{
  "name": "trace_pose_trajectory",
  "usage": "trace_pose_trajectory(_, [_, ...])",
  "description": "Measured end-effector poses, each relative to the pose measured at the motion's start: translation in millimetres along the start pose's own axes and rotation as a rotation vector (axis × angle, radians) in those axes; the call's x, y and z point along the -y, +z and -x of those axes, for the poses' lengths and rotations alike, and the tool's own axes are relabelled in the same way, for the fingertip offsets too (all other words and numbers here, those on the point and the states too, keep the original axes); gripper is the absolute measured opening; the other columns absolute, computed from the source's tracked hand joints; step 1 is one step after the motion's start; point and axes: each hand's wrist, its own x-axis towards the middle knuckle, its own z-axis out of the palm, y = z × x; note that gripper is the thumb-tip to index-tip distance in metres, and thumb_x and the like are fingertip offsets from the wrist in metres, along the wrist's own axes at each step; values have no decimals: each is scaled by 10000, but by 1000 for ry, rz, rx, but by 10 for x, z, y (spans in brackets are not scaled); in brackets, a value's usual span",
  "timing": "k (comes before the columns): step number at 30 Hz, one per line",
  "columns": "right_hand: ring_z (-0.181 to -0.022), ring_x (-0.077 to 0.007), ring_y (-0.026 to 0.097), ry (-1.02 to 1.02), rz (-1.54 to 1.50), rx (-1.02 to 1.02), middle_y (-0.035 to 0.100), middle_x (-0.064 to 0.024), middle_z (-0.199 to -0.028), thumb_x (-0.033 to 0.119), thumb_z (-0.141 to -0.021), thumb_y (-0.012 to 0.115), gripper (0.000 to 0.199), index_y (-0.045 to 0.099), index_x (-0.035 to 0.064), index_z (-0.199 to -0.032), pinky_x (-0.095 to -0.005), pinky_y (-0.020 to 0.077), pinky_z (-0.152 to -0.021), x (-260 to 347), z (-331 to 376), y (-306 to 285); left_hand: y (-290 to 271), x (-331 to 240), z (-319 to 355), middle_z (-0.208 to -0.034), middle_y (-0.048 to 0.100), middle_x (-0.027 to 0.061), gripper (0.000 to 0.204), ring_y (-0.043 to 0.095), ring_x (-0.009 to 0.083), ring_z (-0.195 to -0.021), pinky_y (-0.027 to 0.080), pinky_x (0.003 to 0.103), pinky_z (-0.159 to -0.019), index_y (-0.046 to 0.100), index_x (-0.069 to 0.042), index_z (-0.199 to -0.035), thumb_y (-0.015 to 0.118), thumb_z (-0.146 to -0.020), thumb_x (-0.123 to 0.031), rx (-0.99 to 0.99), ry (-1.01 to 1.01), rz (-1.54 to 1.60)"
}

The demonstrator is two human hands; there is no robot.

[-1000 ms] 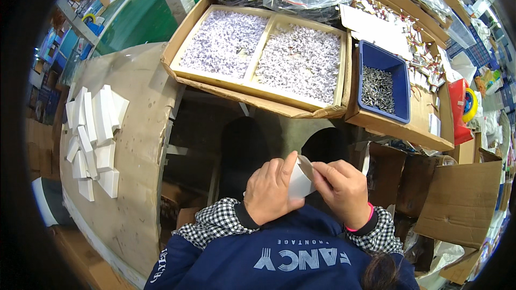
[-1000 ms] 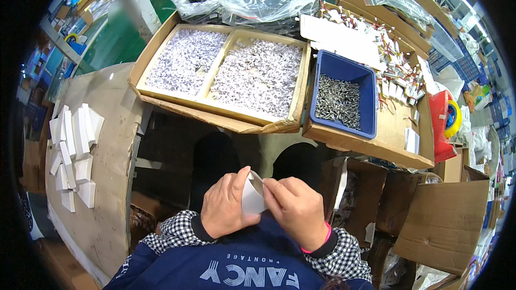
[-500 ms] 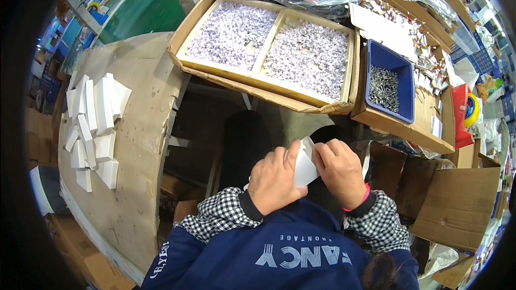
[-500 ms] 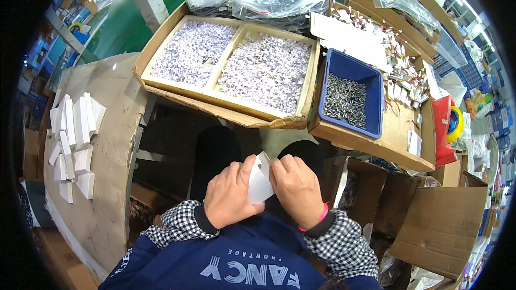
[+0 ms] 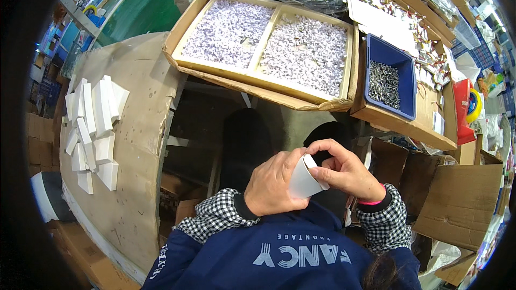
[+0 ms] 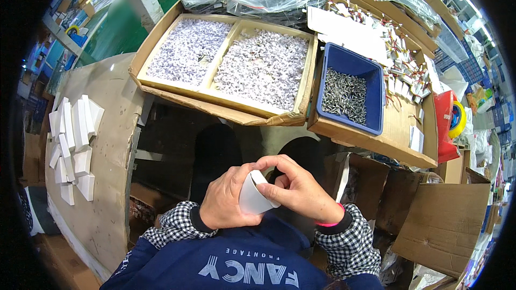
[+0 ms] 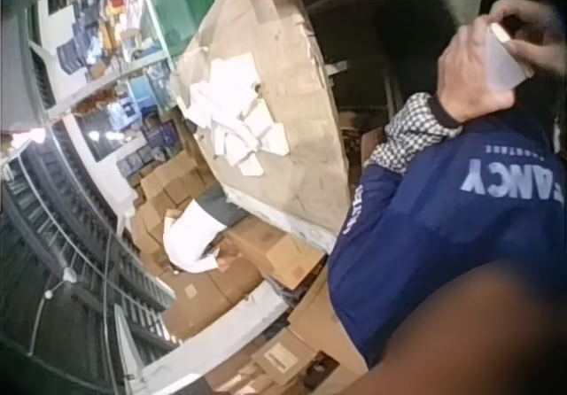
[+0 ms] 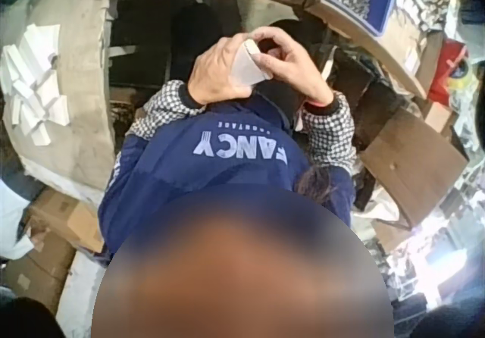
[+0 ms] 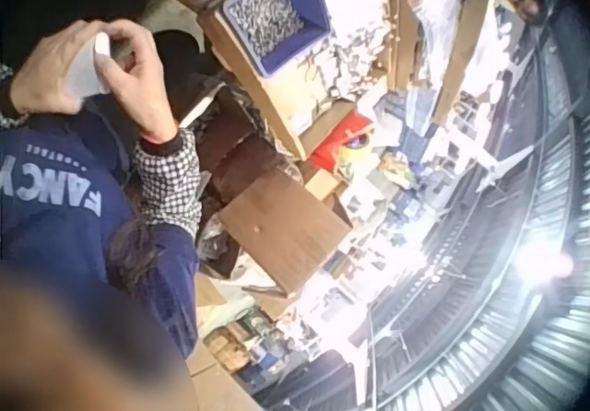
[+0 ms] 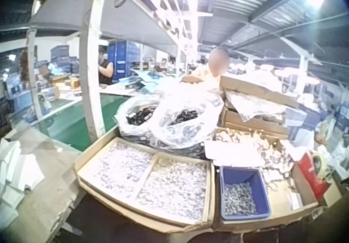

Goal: The person repeatedly picks small white rectangular components from a tray, folds them into a compact shape, and places them into a larger cardboard box. The process is continuous and repetitive throughout the clip.

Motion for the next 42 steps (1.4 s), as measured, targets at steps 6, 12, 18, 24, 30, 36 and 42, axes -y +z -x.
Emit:
trace_pose_trajectory(6, [-643,-26,476,39,56,-29,511,-29,-1075,90,-836,660,329,555,55,-1146,-176,416,-562,-14,0,9,53,18,13,-965,568,115,827,603,303,-835,514,379,-716,411,-73,-1276,774,-548,-224,-1,-5,-5])
trace_pose_trajectory(12, [-640,-25,463,-19,126,-112,529,-37,-1035,101,-824,660,278,571,38,-1079,-187,420,-560,-37,-35,29,123,57,31,-1009,550,124,873,599,310,-831,523,378,-698,382,-104,-1337,777,-565,-204,-111,141,8])
trace_pose_trajectory(18, [-677,-22,488,113,57,-113,566,-16,-954,120,-837,678,209,589,34,-1006,-188,415,-567,-191,-20,23,143,98,54,-1037,527,129,864,595,320,-839,529,389,-685,406,-208,-1340,784,-563,-202,-6,94,106])
trace_pose_trajectory(24, [-790,-51,543,3,-31,-89,577,-25,-1018,134,-855,676,251,590,18,-1061,-210,473,-639,-260,104,11,157,136,81,-1053,524,139,848,595,327,-865,528,393,-710,408,-172,-1331,779,-570,-221,-31,59,80])
trace_pose_trajectory(30, [-829,-75,577,146,-155,-40,575,-14,-1003,87,-857,664,266,561,29,-1095,-229,525,-668,-208,170,-33,165,134,114,-1088,512,156,855,587,335,-895,522,400,-746,403,-160,-1337,776,-572,-241,41,50,88])
trace_pose_trajectory(36, [-826,-62,573,193,-174,1,558,-2,-996,66,-859,655,240,555,45,-1077,-210,534,-632,-223,164,-50,157,136,127,-1094,511,161,867,588,338,-906,522,396,-758,395,-155,-1343,779,-570,-238,53,89,112])
trace_pose_trajectory(42, [-863,-72,562,151,-247,-56,556,-9,-1040,111,-876,651,248,570,45,-1101,-226,509,-679,-260,207,23,146,123,107,-1070,510,155,862,584,336,-901,518,402,-740,392,-147,-1338,779,-572,-227,16,63,79])
